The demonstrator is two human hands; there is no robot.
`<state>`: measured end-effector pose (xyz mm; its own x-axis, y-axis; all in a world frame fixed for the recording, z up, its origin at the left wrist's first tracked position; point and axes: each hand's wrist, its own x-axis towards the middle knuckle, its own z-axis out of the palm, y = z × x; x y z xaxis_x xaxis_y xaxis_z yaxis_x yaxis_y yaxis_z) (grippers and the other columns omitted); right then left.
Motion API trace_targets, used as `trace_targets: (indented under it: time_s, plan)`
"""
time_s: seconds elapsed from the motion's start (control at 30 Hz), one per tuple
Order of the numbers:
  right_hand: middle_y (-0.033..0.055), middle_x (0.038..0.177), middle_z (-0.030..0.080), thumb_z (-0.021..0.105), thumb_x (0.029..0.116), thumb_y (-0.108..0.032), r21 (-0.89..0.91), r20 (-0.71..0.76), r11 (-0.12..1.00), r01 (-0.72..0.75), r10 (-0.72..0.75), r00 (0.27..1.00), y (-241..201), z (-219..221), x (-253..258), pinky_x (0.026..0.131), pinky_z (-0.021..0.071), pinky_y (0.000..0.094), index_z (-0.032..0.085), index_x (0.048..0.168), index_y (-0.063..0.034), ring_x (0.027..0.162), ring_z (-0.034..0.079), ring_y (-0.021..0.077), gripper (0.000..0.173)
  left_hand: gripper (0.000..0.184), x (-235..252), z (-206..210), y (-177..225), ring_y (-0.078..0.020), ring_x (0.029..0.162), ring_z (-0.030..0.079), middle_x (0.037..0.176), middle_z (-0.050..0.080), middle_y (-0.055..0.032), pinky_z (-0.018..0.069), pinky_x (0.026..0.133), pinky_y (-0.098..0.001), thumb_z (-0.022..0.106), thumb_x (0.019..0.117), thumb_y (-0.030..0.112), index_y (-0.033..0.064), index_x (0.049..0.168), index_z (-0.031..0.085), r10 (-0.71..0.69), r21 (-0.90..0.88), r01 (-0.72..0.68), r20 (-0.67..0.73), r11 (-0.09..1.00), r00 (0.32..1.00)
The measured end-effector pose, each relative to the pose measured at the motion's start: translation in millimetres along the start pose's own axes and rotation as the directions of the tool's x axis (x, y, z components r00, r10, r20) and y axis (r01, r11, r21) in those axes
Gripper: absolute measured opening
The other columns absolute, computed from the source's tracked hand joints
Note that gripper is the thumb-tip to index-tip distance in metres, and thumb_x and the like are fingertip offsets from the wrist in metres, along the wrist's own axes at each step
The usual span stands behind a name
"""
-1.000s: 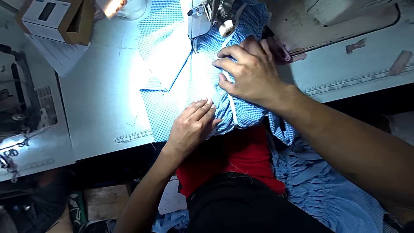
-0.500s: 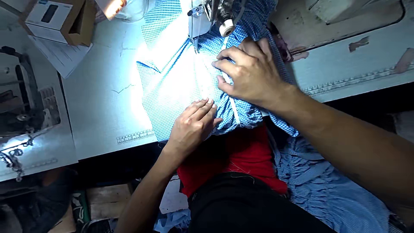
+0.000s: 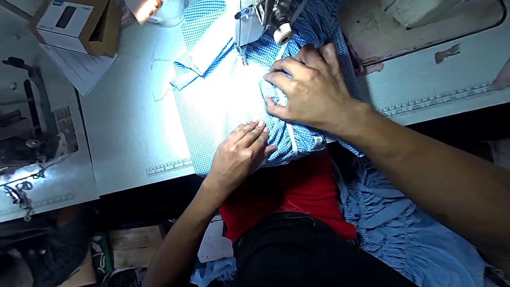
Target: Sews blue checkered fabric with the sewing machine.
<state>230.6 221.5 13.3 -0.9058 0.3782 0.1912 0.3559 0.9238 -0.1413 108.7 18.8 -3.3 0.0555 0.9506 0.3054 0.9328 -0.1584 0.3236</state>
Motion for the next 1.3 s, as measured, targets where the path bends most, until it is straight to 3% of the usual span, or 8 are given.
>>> trace_targets:
  time_s: [0.1, 0.23, 0.37, 0.5, 0.9, 1.0, 1.17, 1.3]
  plan:
    - [0.0133, 0.126, 0.065, 0.044, 0.1033, -0.016, 0.010, -0.027, 0.999, 0.039, -0.039, 0.999, -1.7, -0.7, -1.4, 0.090, 0.0386, 0.0604, 0.067, 0.120, -0.0109, 0.112, 0.057, 0.0419, 0.030, 0.036, 0.4, 0.7, -1.5, -0.0241, 0.130, 0.063, 0.131, 0.070, -0.0123, 0.0470, 0.114, -0.0371, 0.060, 0.1045, 0.032, 0.0042, 0.122, 0.074, 0.005, 0.006, -0.005, 0.003, 1.000, 1.000]
    - [0.0108, 0.130, 0.065, 0.044, 0.1035, -0.039, 0.023, -0.018, 1.000, 0.008, -0.007, 1.000, 0.7, -0.7, -1.4, 0.095, 0.0367, 0.0619, 0.071, 0.123, -0.0137, 0.116, 0.057, 0.0409, 0.041, 0.034, 1.1, 0.1, -2.3, -0.0243, 0.131, 0.062, 0.132, 0.070, -0.0121, 0.0469, 0.114, -0.0370, 0.060, 0.1047, 0.030, 0.0047, 0.122, 0.075, 0.009, -0.001, -0.009, 0.000, 1.000, 1.000]
    - [0.0147, 0.123, 0.066, 0.045, 0.1034, -0.013, 0.029, -0.031, 0.997, 0.072, -0.071, 0.997, -0.3, -1.8, -0.9, 0.090, 0.0395, 0.0604, 0.068, 0.117, -0.0090, 0.111, 0.057, 0.0431, 0.027, 0.035, 1.4, 0.9, -2.1, -0.0245, 0.130, 0.063, 0.131, 0.071, -0.0122, 0.0472, 0.114, -0.0375, 0.060, 0.1045, 0.032, 0.0047, 0.121, 0.075, 0.007, -0.011, -0.007, -0.008, 1.000, 1.000]
    - [0.0122, 0.128, 0.065, 0.046, 0.1003, -0.041, 0.024, -0.009, 0.999, 0.028, -0.028, 1.000, 1.2, -1.5, 0.4, 0.094, 0.0366, 0.0626, 0.071, 0.121, -0.0135, 0.116, 0.056, 0.0417, 0.042, 0.036, 0.5, 0.0, -2.0, -0.0240, 0.131, 0.062, 0.131, 0.070, -0.0118, 0.0468, 0.114, -0.0372, 0.059, 0.1050, 0.033, 0.0051, 0.122, 0.075, 0.009, 0.005, -0.009, -0.003, 1.000, 1.000]
    - [0.0152, 0.117, 0.066, 0.046, 0.1030, -0.011, 0.013, -0.028, 0.996, 0.083, -0.082, 0.996, -0.9, -1.1, -0.2, 0.089, 0.0381, 0.0598, 0.067, 0.117, -0.0085, 0.108, 0.058, 0.0419, 0.026, 0.035, 0.4, -0.2, -2.0, -0.0245, 0.130, 0.063, 0.131, 0.071, -0.0122, 0.0468, 0.114, -0.0376, 0.060, 0.1049, 0.032, 0.0047, 0.122, 0.075, 0.015, 0.007, -0.015, -0.004, 1.000, 1.000]
    - [0.0126, 0.122, 0.067, 0.044, 0.1032, -0.040, 0.014, -0.029, 0.999, 0.033, -0.033, 0.999, 0.4, 0.6, 1.0, 0.095, 0.0360, 0.0626, 0.071, 0.120, -0.0117, 0.113, 0.058, 0.0410, 0.043, 0.035, 0.4, -0.4, -2.1, -0.0244, 0.129, 0.064, 0.129, 0.072, -0.0124, 0.0474, 0.114, -0.0381, 0.060, 0.1048, 0.032, 0.0044, 0.121, 0.075, 0.015, 0.005, -0.015, -0.018, 1.000, 1.000]
    - [0.0146, 0.117, 0.066, 0.044, 0.1036, -0.012, 0.003, -0.039, 0.999, 0.054, -0.053, 0.998, -3.1, 0.1, -1.5, 0.089, 0.0372, 0.0598, 0.067, 0.116, -0.0082, 0.107, 0.058, 0.0410, 0.026, 0.035, 0.1, -0.8, -1.7, -0.0240, 0.130, 0.063, 0.130, 0.071, -0.0119, 0.0477, 0.113, -0.0370, 0.059, 0.1053, 0.032, 0.0054, 0.121, 0.075, 0.012, 0.004, -0.012, -0.008, 1.000, 1.000]
    - [0.0130, 0.131, 0.065, 0.042, 0.1030, -0.043, 0.006, -0.058, 1.000, 0.001, 0.000, 0.998, -2.4, 3.9, -1.4, 0.098, 0.0348, 0.0642, 0.070, 0.123, -0.0121, 0.118, 0.056, 0.0425, 0.046, 0.034, -1.0, -0.8, -1.0, -0.0239, 0.129, 0.063, 0.130, 0.071, -0.0114, 0.0475, 0.114, -0.0372, 0.060, 0.1048, 0.031, 0.0052, 0.121, 0.075, 0.015, 0.000, -0.015, -0.007, 1.000, 1.000]
